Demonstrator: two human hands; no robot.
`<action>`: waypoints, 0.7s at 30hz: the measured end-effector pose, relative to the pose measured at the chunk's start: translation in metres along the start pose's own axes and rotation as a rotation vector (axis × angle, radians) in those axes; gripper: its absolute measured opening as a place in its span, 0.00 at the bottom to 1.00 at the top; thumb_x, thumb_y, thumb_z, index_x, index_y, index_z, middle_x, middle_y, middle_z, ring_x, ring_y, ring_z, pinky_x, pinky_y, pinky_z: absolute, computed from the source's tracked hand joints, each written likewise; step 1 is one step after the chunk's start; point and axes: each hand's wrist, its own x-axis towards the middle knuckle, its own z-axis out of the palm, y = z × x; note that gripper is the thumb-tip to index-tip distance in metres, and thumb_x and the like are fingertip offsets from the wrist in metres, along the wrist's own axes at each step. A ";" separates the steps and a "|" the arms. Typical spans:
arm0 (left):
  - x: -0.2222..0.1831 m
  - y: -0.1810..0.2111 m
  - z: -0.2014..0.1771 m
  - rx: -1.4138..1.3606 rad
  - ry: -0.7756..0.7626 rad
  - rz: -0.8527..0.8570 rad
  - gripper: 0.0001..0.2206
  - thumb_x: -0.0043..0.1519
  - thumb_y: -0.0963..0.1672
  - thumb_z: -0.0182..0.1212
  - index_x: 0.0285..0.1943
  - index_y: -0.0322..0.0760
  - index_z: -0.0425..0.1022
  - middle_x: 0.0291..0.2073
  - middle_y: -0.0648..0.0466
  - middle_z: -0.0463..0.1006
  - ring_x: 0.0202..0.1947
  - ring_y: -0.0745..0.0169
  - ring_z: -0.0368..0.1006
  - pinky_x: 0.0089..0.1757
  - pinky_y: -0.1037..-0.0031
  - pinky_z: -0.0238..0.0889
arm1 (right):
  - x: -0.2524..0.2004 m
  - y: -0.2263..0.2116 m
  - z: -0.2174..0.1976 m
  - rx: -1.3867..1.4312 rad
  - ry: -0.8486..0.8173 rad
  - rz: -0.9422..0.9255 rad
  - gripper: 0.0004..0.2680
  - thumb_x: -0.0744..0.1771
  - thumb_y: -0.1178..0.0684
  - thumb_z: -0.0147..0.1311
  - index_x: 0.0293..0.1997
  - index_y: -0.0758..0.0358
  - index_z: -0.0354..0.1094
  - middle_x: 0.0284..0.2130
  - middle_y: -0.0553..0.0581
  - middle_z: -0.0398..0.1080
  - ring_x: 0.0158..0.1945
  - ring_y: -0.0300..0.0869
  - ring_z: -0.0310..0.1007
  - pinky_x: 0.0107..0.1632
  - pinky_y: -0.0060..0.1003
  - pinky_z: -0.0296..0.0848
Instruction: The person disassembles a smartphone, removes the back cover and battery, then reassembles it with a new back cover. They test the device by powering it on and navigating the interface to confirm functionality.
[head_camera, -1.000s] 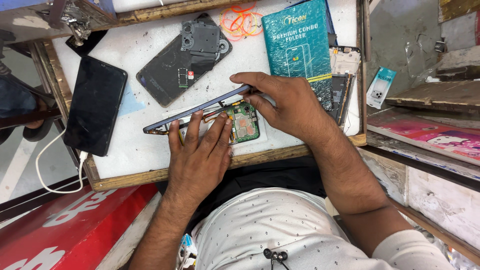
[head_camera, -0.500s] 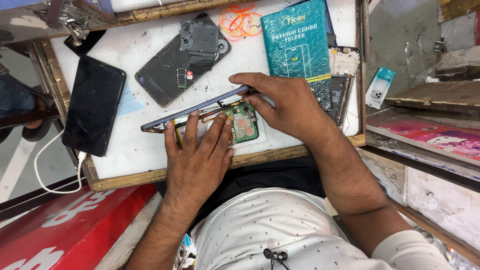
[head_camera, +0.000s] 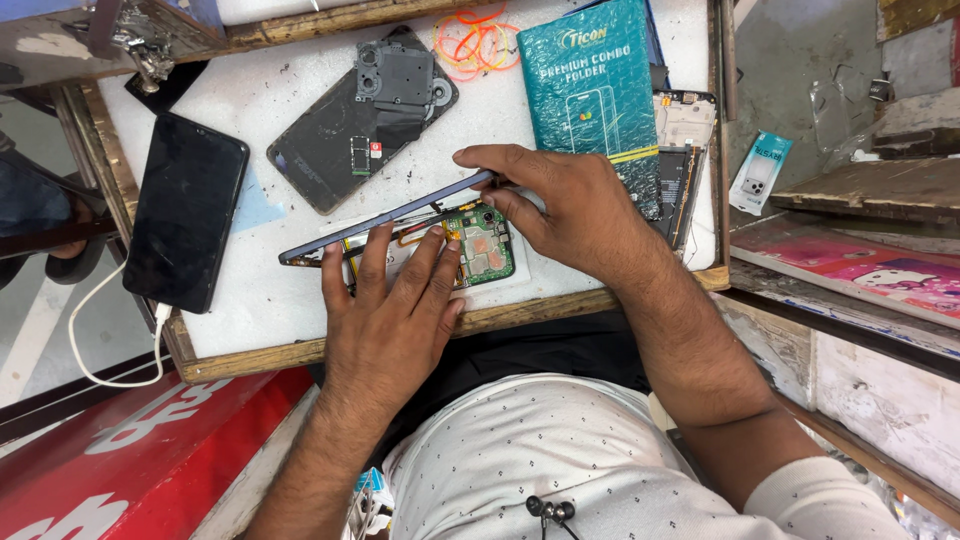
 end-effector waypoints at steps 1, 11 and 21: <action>0.000 -0.001 0.000 -0.009 0.003 0.006 0.24 0.65 0.53 0.64 0.68 0.45 0.73 0.68 0.54 0.68 0.72 0.45 0.52 0.66 0.36 0.39 | 0.000 0.000 0.001 0.012 -0.005 0.013 0.17 0.68 0.58 0.63 0.64 0.52 0.67 0.43 0.56 0.79 0.46 0.45 0.83 0.45 0.36 0.83; 0.001 -0.004 0.005 -0.019 0.027 0.030 0.25 0.64 0.52 0.65 0.69 0.44 0.72 0.69 0.53 0.67 0.72 0.47 0.52 0.66 0.39 0.39 | 0.001 0.001 0.001 0.003 -0.014 0.022 0.16 0.68 0.57 0.62 0.63 0.53 0.67 0.42 0.56 0.79 0.45 0.44 0.83 0.45 0.35 0.83; 0.003 -0.001 0.000 0.046 0.051 0.046 0.23 0.65 0.53 0.66 0.67 0.46 0.74 0.68 0.54 0.68 0.71 0.48 0.54 0.66 0.39 0.41 | 0.002 -0.001 0.000 0.012 -0.005 -0.008 0.15 0.68 0.57 0.62 0.63 0.55 0.67 0.46 0.57 0.79 0.48 0.44 0.83 0.48 0.35 0.83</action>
